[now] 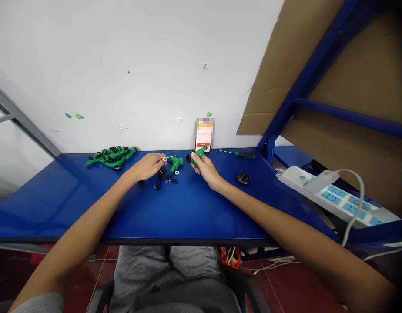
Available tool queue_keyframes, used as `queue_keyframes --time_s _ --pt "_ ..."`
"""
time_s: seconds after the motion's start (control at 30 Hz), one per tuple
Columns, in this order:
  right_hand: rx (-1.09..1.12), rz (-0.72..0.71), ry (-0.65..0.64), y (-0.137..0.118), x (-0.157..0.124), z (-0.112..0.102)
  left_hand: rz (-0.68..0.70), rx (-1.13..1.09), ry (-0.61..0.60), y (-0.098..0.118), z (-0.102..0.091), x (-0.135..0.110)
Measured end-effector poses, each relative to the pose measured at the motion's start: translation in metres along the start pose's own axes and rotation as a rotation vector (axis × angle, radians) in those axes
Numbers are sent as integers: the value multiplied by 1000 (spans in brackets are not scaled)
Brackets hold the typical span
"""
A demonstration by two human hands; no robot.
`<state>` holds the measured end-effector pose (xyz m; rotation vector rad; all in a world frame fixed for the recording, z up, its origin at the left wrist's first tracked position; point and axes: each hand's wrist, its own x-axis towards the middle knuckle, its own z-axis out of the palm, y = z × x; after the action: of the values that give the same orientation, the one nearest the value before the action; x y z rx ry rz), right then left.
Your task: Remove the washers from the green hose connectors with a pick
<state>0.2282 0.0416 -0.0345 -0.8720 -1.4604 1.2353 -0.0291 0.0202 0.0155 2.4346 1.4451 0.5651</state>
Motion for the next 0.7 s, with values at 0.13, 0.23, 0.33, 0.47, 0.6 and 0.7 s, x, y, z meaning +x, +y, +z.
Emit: queue_keyframes --time_s 0.13,0.23,0.33,0.47,0.6,0.7 --pt "-23 9 -12 0 1 -1 -40 286 -31 0 -3 -3" --pt "-42 2 -20 2 2 -2 -125 459 18 1 -5 -5" --pt "-65 -7 -34 4 2 -2 -132 490 64 1 -7 -6" --pt "-88 -19 -54 4 1 -2 -140 501 97 -2 -11 -7" --pt "-105 -16 -59 3 1 -3 -197 518 120 -5 -14 -8" --pt "-128 -36 -66 5 1 -2 -194 478 155 -4 -17 -9"
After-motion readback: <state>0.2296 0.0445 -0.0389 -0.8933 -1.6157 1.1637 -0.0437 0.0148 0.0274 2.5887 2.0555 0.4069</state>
